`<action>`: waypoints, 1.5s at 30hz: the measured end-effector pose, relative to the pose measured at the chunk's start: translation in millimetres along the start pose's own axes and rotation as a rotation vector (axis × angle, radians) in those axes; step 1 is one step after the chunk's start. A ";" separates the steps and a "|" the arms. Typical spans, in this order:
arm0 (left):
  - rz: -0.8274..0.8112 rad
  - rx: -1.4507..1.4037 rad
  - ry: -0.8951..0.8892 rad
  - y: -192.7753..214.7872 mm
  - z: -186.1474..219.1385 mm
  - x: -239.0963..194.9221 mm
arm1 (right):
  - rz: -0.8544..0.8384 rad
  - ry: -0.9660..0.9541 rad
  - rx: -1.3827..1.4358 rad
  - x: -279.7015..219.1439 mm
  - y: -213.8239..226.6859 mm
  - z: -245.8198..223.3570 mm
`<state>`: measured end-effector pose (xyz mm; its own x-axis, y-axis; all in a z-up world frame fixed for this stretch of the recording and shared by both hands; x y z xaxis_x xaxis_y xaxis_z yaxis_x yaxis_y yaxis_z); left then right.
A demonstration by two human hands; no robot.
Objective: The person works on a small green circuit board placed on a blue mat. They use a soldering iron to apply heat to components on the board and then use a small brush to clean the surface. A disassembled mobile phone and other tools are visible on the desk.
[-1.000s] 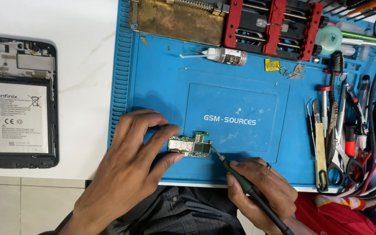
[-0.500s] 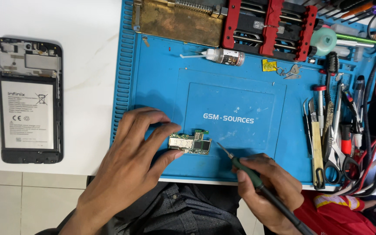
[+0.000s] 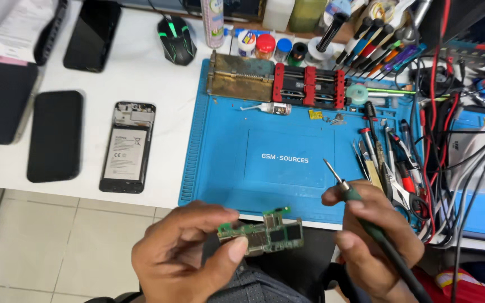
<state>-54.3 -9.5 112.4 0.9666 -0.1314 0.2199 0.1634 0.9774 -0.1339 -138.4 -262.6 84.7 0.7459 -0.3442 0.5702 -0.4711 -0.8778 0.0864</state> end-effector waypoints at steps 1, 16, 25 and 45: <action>0.016 0.041 -0.015 -1.5 9.7 -4.5 | 0.022 0.065 -0.019 3.0 -0.2 -15.2; 0.101 0.042 -0.183 -20.8 74.6 -36.0 | -0.020 0.194 0.199 0.9 -17.4 -86.3; 0.147 0.116 -0.183 -25.6 77.1 -37.4 | -0.010 0.224 0.145 -3.0 -11.7 -76.8; 0.005 0.100 -0.237 -24.4 55.8 -26.4 | -0.103 0.239 0.195 5.0 -10.9 -43.4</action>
<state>-94.7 -20.6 163.7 0.8921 -0.0955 0.4416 0.1266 0.9911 -0.0416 -149.9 -240.4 122.0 0.6423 -0.1821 0.7445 -0.2824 -0.9592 0.0091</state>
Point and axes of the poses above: each hand's wrist, its own x-axis towards the middle knuckle, its own y-axis out of the back of the hand, z = x × y, the point moved 6 cm from there along x, towards the middle knuckle
